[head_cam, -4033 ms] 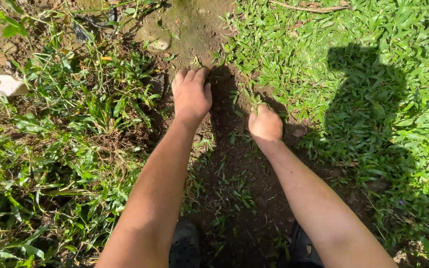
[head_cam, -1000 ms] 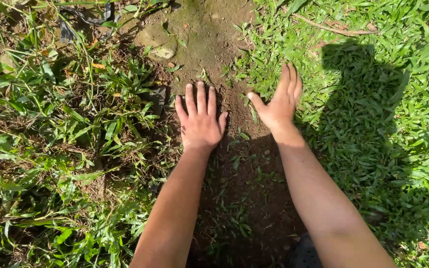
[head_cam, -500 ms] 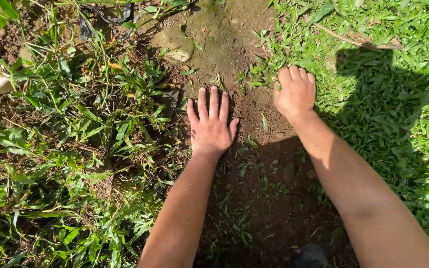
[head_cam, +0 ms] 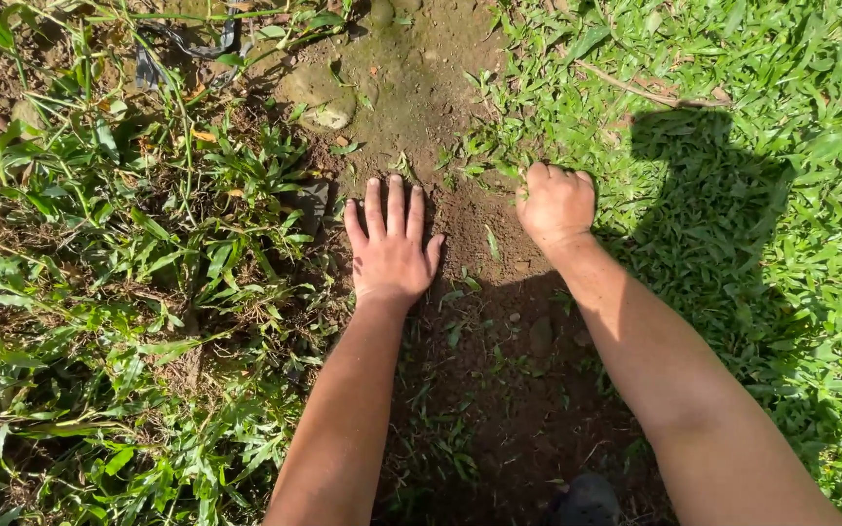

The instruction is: The person kneels on the ground and uses their hands to pull weeds from a patch of soil. They repeatedly uproot small plants and clear the area, leaving the soil exposed. The person finishes by standing up and picking up a pink plastic stool.

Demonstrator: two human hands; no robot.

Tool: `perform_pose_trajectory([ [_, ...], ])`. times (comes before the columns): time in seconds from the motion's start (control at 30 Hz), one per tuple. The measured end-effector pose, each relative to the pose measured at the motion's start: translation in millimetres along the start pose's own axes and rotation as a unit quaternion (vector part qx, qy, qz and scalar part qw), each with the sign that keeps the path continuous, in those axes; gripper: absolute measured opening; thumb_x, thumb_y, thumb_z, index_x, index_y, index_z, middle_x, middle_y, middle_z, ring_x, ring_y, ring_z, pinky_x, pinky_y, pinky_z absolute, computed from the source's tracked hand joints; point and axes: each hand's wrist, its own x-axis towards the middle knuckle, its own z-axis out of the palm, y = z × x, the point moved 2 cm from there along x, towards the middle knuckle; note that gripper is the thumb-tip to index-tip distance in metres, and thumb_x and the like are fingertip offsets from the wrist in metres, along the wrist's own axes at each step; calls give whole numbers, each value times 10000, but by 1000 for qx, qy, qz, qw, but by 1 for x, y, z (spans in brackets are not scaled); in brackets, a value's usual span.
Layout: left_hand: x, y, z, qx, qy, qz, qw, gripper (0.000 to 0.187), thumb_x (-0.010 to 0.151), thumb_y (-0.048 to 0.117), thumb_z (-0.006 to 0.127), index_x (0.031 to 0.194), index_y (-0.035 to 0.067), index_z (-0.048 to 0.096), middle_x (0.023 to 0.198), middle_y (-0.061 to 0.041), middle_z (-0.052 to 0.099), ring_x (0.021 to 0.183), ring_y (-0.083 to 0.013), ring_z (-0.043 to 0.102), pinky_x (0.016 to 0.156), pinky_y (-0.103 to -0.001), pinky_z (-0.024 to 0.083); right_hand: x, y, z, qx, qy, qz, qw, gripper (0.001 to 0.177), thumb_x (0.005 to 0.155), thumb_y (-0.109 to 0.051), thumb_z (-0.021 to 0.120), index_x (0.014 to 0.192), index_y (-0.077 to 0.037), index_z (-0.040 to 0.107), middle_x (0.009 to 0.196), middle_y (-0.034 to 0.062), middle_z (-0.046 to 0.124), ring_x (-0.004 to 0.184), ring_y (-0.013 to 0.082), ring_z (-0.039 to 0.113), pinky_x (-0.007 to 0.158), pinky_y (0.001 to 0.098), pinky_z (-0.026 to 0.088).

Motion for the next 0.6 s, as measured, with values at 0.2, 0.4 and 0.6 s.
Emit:
perform_pose_trajectory([
  [0.2,2,0,-1,-14,-4,5,1000,689,1067,563,133,1642,182,155,1713,-134,84,1568,-389,-17,1212,-640,-28,-38,24,-51,177,-141,118,967,376,1113,-203,446,830,-72,656,643,78,609,603,236,630,749,374,540],
  [0.4,4,4,-1,3,5,8,1000,691,1066,567,117,1643,190,153,1715,-130,77,1570,-382,-20,1214,-635,-27,-15,22,-80,322,-124,251,904,463,1215,-197,378,843,-25,594,694,92,534,574,226,511,713,378,500],
  [0.6,-3,0,-5,-1,-22,-3,1000,701,1064,580,92,1646,192,142,1718,-125,75,1572,-374,-29,1217,-622,-55,-96,23,-91,334,-95,319,882,537,1211,-268,450,756,-8,569,626,174,469,643,370,544,710,463,448],
])
